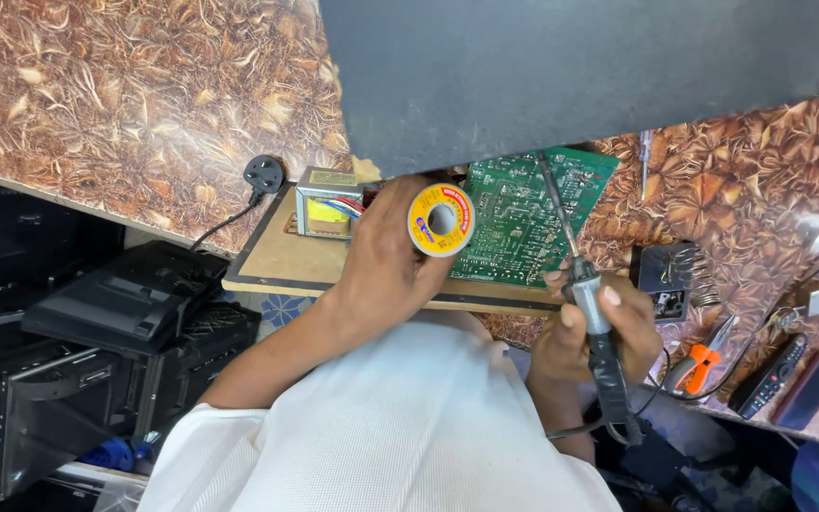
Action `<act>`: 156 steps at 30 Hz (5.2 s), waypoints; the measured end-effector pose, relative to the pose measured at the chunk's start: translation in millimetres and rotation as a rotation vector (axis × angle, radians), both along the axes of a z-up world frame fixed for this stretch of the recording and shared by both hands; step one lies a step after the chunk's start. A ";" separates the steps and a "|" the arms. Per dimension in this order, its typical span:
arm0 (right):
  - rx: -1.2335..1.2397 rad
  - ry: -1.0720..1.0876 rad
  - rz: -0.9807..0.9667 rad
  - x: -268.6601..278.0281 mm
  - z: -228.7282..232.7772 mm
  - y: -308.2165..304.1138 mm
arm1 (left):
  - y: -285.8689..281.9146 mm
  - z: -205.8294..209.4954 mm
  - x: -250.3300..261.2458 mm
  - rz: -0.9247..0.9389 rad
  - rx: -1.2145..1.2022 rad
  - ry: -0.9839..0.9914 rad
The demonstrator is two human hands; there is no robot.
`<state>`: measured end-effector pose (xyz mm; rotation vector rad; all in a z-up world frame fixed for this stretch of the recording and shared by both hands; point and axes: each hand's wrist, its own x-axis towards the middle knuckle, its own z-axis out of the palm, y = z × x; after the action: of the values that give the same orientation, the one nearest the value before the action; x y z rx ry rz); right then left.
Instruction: Soldering components and wires onto a printed circuit board as part of an electronics repair and reassembly process.
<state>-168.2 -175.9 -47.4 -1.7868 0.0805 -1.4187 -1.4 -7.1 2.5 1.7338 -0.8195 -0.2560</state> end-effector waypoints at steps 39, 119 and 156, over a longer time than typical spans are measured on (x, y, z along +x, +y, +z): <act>-0.207 0.074 0.068 14.9 18.3 0.5 | -9.3 -5.0 -5.5 0.012 0.033 0.004; -0.035 0.203 0.056 12.1 14.2 -2.8 | -3.4 -21.7 -6.4 -0.021 0.154 0.082; 0.201 0.161 0.007 -1.9 -7.0 -11.0 | 0.1 -41.1 -19.0 0.025 0.157 0.097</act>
<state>-170.1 -186.9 -54.4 -1.7279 0.2902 -1.2146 -20.3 -7.1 -38.6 1.8615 -0.7218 -0.3935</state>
